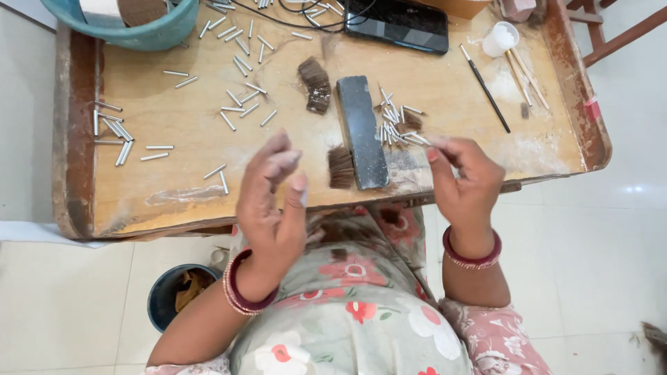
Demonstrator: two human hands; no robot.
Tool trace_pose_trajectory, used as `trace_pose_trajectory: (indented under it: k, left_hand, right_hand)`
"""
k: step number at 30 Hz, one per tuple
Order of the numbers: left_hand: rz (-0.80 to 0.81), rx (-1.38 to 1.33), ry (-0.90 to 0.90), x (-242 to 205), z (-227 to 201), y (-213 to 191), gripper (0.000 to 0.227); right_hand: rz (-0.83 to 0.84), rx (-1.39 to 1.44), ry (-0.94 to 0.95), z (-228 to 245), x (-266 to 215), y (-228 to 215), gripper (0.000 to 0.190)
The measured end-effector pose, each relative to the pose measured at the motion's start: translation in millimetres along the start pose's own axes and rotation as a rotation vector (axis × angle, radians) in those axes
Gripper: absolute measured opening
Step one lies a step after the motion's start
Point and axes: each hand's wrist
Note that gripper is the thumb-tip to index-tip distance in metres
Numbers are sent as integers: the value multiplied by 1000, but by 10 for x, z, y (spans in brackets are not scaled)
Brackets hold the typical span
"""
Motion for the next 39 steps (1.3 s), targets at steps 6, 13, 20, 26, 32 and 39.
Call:
trace_pose_trajectory:
  k: [6,13,20,26,32,39]
  left_hand:
    - [-49,-61,-47,266,303,-145,22]
    - [35,2,-119,288,228,-179,25]
    - [118,90,-154,316,204,-235,27]
    - [145,191,-145,327,166,-257,25]
    - [152,177,-125,312,154,-264,21]
    - [122,164,-61,253,183,-254,16]
  right_hand:
    - [110,-146,-108,-108,239,-138,25]
    - [193,-214,71,-384,504,-110,26]
    - [392,-271,-32,-440,936,-19,11]
    - [584,-287,-52,-562,1003,-113,14]
    - [620,-273,-10,-441,987,-217,27]
    - [454,-369,-25,-683,738,-51,11]
Point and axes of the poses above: each hand's wrist, its own x-axis towards the middle knuckle, its own y-axis out of the palm, z = x × y, and after that the axes turned 4 degrees about -y, right-handed
